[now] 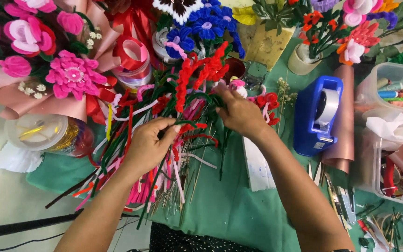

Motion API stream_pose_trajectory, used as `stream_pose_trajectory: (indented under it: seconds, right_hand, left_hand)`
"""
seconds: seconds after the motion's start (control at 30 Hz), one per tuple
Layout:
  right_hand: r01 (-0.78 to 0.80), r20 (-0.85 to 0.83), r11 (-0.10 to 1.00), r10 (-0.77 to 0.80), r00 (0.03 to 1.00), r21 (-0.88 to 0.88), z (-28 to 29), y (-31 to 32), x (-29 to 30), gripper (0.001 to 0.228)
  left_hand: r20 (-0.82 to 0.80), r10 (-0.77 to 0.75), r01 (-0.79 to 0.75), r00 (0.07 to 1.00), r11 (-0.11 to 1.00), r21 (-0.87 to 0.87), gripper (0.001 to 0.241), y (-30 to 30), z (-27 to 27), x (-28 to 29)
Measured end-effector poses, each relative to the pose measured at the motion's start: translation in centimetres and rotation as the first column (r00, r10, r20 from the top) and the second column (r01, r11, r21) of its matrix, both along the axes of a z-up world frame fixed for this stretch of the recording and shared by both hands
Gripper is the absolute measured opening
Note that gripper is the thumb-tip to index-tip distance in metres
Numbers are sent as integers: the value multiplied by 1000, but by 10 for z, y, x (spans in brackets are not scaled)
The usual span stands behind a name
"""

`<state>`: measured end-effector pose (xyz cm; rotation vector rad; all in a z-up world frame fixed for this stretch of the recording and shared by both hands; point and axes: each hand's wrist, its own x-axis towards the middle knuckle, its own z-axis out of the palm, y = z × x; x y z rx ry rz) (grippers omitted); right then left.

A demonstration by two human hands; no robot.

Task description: The person arranges colorful pipe cleaners and artificial flowers on a green table. They use scissors to cut a green pipe cleaner and then wrap it around the stem of a red artificial flower to secure it.

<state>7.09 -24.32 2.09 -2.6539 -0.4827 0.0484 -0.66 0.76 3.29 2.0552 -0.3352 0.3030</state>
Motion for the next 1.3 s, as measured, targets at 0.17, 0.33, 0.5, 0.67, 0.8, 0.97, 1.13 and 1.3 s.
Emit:
stream_pose_trajectory:
  seconds: [0.17,0.33,0.5,0.67,0.8,0.97,1.13,1.3]
  right_hand:
    - [75,-42,972,-67,997,224,11,-7,-1,33]
    - [95,-187,781,29,982,618,9,2,-19,36]
    - [95,-243,642,145,959,761,-40,8,-14,25]
    - [136,-227,449,157,961,883,-7,9,-22,17]
    - [146,-215,362,158,964,921,-9,7,-21,15]
    - [129,-205,393,158,966,911,-7,15,-28,17]
    - [48,-215,614,201,956,788,8,10,-38,23]
    - [-30,-316,745,319,893,666,17,4,-51,50]
  left_hand:
    - [-71,-36,28,997,993,-118,14,-4,-10,0]
    - [-207,-157,94,966,954,-284,18,-26,-22,-11]
    - [-198,-232,150,952,922,-357,16,-47,-38,-11]
    - [-230,-158,42,960,896,-442,28,-39,-60,-14]
    - [-406,-204,-46,891,848,-528,37,-39,-76,-22]
    - [-359,-382,35,852,725,-688,40,-52,-70,-36]
    - [-377,-288,-30,880,759,-650,35,-51,-79,-34]
    - [-410,-174,-159,895,736,-658,30,-48,-83,-29]
